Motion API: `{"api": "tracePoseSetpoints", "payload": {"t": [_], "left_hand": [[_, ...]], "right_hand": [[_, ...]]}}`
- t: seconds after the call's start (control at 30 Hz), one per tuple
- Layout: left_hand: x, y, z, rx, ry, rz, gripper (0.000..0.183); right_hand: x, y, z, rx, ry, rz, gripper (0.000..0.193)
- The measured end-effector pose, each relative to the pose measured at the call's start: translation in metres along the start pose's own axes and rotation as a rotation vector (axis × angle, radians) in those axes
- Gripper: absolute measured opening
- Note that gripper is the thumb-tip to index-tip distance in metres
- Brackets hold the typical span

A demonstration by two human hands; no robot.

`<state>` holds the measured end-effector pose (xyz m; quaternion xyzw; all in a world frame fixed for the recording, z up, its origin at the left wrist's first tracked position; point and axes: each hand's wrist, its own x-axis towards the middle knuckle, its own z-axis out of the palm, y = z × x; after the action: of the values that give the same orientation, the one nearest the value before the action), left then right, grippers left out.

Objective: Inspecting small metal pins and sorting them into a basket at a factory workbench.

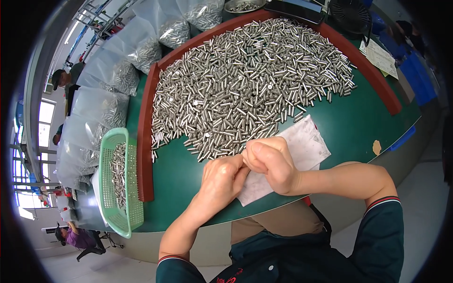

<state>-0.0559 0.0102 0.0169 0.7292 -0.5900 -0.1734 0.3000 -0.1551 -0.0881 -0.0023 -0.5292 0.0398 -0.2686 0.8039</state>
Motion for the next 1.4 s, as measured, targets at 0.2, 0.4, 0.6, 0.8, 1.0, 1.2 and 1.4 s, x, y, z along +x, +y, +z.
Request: {"api": "tracePoseSetpoints", "payload": {"t": [0.2,0.4,0.6,0.8,1.0,1.2,1.4], "left_hand": [[-0.002,-0.016,-0.017,-0.248,0.016,-0.218,0.006],[0.005,-0.051,-0.031,-1.479,-0.002,-0.385,0.008],[0.004,-0.048,-0.037,-1.587,0.125,-0.505,0.014],[0.0,-0.04,-0.047,-0.072,0.082,-0.243,0.007],[0.002,-0.044,-0.039,0.102,0.021,-0.049,0.011],[0.001,-0.023,-0.031,-0.094,-0.05,-0.111,0.008],[0.001,-0.018,-0.006,-0.019,-0.093,-0.027,0.011]], "right_hand": [[0.001,-0.003,0.001,0.098,0.065,0.119,0.035],[0.004,-0.006,0.0,0.148,0.078,0.155,0.036],[0.008,-0.004,0.0,0.164,0.064,0.147,0.036],[0.008,-0.005,-0.002,0.162,0.057,0.148,0.036],[0.009,-0.005,-0.001,0.16,0.059,0.155,0.036],[0.005,-0.005,-0.003,0.138,0.068,0.152,0.036],[0.004,-0.009,-0.004,0.185,0.04,0.103,0.036]]}}
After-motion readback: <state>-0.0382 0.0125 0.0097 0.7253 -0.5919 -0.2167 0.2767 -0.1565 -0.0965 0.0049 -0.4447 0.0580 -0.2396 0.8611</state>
